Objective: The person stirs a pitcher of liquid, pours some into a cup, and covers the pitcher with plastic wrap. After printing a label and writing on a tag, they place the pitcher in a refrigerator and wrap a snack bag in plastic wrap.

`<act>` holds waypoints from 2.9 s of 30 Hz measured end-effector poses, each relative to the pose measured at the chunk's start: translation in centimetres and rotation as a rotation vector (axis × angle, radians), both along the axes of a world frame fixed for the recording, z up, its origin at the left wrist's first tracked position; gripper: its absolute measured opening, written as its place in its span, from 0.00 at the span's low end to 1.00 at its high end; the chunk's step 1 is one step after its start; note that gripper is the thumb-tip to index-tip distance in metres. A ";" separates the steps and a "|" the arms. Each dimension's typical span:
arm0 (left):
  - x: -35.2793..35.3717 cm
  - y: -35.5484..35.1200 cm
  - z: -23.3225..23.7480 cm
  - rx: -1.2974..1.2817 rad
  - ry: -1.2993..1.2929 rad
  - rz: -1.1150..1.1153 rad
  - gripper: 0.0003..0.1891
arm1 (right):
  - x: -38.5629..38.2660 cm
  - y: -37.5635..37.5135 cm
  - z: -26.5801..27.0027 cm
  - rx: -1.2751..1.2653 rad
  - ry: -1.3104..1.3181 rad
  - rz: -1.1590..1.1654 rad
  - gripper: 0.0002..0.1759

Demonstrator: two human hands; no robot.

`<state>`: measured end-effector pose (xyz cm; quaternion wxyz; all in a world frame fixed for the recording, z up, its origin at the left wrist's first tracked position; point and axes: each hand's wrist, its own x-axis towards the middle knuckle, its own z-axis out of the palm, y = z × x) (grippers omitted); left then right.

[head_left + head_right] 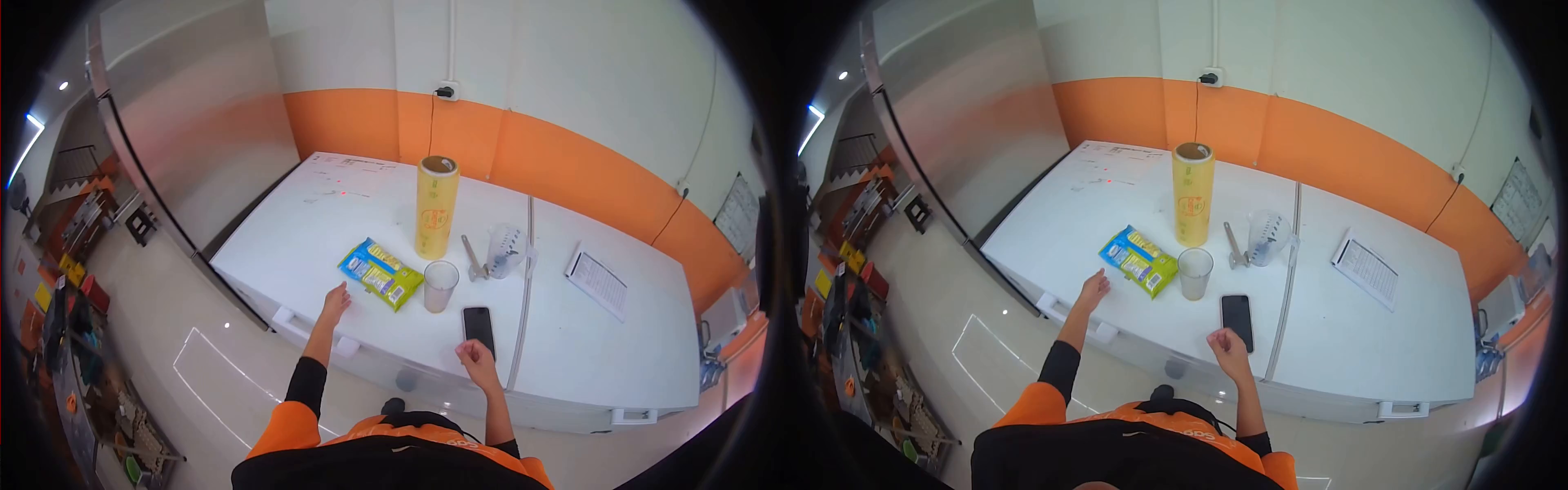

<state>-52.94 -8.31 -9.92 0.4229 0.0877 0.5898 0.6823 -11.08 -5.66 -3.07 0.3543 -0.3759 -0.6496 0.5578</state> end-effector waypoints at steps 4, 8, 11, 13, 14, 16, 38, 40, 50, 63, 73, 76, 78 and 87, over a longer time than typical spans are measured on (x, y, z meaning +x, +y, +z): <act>-5.6 6.4 -0.6 -0.016 -0.085 -0.023 0.23 | -6.0 2.5 1.1 0.374 -0.174 -0.341 0.42; -6.8 8.2 0.3 0.003 -0.193 -0.115 0.20 | -10.4 3.8 1.3 0.388 -0.239 -0.430 0.58; -7.8 9.2 -1.3 0.006 -0.226 -0.156 0.20 | -13.0 4.7 0.3 0.410 -0.192 -0.487 0.59; -7.6 8.9 -0.8 0.057 -0.215 -0.186 0.19 | -13.7 5.4 -0.2 0.413 -0.179 -0.503 0.57; -7.4 8.8 -0.6 0.058 -0.175 -0.168 0.19 | -14.0 5.8 -0.5 0.403 -0.172 -0.503 0.56; -6.4 8.6 1.4 0.064 -0.094 -0.126 0.18 | -14.4 6.9 -1.5 0.404 -0.174 -0.504 0.55; -12.4 2.0 18.2 0.162 0.654 -0.513 0.05 | -28.2 7.5 2.7 0.368 -0.065 0.119 0.50; -14.3 1.8 18.6 0.144 0.635 -0.574 0.05 | -31.9 7.9 3.6 0.431 -0.115 0.064 0.53; -17.2 -0.8 12.0 0.340 0.514 -0.680 0.19 | -36.7 5.9 2.0 0.164 0.013 0.175 0.29; -17.8 0.4 10.1 0.187 0.776 -0.684 0.11 | -35.9 6.4 0.9 0.289 -0.186 -0.013 0.09; -18.8 2.4 9.1 0.211 0.877 -0.633 0.12 | -37.2 5.6 2.5 -0.041 0.066 0.021 0.08; -19.0 2.2 8.9 0.289 0.901 -0.621 0.11 | -37.3 4.9 4.3 -0.041 0.056 0.029 0.08; -19.2 1.8 9.6 0.272 0.881 -0.672 0.11 | -37.4 4.3 5.1 -0.036 0.043 0.023 0.09; -20.3 2.5 9.2 0.190 0.900 -0.710 0.13 | -37.8 4.7 5.3 0.109 -0.071 -0.091 0.11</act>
